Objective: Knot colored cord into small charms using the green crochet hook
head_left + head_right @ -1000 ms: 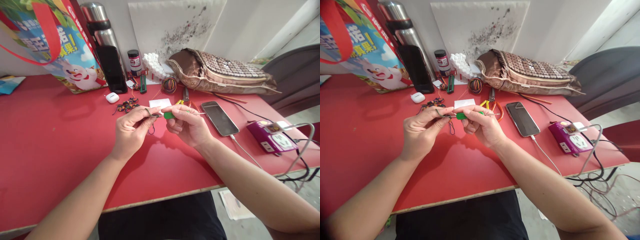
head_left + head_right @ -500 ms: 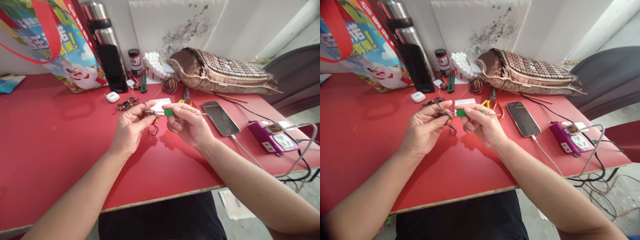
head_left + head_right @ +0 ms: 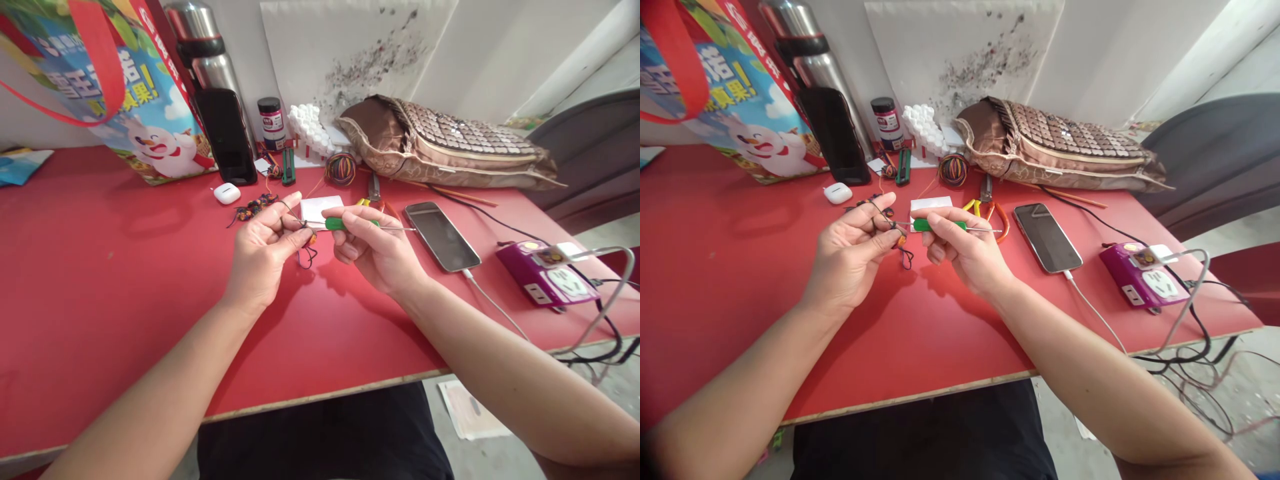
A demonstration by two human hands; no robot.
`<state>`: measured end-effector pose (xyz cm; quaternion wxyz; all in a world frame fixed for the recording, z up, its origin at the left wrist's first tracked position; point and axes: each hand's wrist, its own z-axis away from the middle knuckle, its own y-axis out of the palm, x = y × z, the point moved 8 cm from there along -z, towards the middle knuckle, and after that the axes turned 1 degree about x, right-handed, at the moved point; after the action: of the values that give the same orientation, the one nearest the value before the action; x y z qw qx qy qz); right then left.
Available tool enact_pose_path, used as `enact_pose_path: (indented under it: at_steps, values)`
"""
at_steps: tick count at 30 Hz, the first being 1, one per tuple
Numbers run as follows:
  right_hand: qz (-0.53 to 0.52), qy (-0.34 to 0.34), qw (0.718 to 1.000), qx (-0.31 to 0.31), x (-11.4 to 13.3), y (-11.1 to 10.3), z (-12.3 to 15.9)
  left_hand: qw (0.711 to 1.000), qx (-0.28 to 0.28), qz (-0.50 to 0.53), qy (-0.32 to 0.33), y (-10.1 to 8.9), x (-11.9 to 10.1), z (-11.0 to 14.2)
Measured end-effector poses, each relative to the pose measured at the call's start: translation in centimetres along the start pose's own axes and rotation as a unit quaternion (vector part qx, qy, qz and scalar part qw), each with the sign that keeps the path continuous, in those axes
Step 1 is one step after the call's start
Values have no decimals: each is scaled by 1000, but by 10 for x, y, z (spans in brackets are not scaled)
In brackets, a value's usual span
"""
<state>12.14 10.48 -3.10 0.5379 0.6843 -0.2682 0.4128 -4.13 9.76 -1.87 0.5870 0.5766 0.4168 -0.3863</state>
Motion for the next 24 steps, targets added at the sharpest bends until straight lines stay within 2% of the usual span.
enact_pose_path:
  at_steps: [5, 11, 14, 16, 20, 24]
  values:
    - [112, -109, 988, 12, 8, 9, 9, 1000, -27, -10, 4, -1, -2, 4]
    - [303, -267, 914, -34, 11, 25, 30, 999, -34, 24, -19, 4, 4, 9]
    - [316, -299, 900, -25, 14, 28, 33, 996, -3, 77, -54, 9, 8, 9]
    - [283, -286, 915, 4, 15, 27, 29, 991, 17, 109, -68, 10, 7, 7]
    - [199, -181, 962, 54, 8, 22, 17, 987, 53, 115, -94, 6, 1, 1]
    - [151, -131, 978, 65, 5, 16, 12, 984, 87, 95, -120, 2, 0, -2]
